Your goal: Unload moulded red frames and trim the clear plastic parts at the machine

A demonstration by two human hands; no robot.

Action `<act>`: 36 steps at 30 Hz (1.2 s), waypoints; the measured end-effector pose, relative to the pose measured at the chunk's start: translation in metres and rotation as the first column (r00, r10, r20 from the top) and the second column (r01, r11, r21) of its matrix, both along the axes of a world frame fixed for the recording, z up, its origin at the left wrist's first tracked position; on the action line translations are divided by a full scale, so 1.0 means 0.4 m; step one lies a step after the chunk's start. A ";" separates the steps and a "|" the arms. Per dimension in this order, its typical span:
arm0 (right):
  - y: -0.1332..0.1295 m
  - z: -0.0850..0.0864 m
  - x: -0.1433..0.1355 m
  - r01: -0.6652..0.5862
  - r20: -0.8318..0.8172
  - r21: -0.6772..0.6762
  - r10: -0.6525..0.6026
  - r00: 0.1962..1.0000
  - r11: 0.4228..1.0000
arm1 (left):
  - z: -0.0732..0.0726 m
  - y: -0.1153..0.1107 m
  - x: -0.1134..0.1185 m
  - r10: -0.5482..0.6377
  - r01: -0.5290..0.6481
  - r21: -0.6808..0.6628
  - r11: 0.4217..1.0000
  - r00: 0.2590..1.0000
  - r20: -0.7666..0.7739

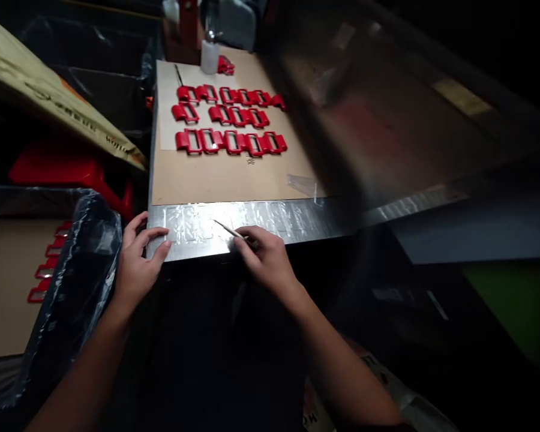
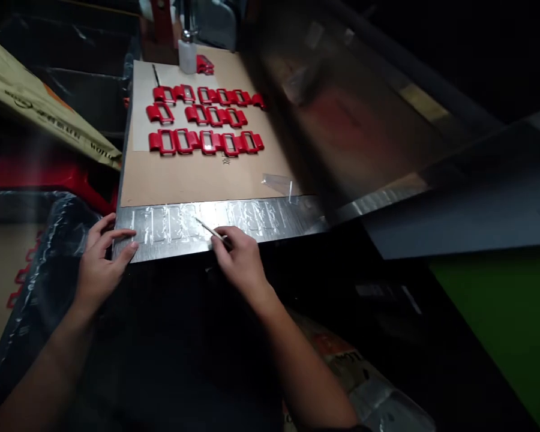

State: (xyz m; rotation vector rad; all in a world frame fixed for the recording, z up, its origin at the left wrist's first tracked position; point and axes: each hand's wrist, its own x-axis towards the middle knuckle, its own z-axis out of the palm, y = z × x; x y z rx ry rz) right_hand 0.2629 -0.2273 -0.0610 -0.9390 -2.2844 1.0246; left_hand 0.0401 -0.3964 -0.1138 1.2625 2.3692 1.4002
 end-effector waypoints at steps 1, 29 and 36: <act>0.008 -0.008 0.037 0.118 -0.052 -0.060 -0.122 0.991 0.991 | 0.009 0.001 0.005 0.010 -0.010 0.002 1.000 1.000 -0.025; 0.160 -0.070 0.414 0.423 -0.370 -0.022 -0.400 0.838 0.906 | 0.168 0.453 0.453 -0.567 0.541 -0.274 0.796 0.824 -0.020; 0.367 -0.017 0.425 -0.004 -0.068 0.112 0.012 0.998 0.994 | 0.186 0.501 0.445 -0.698 0.539 -0.509 0.671 0.691 -0.187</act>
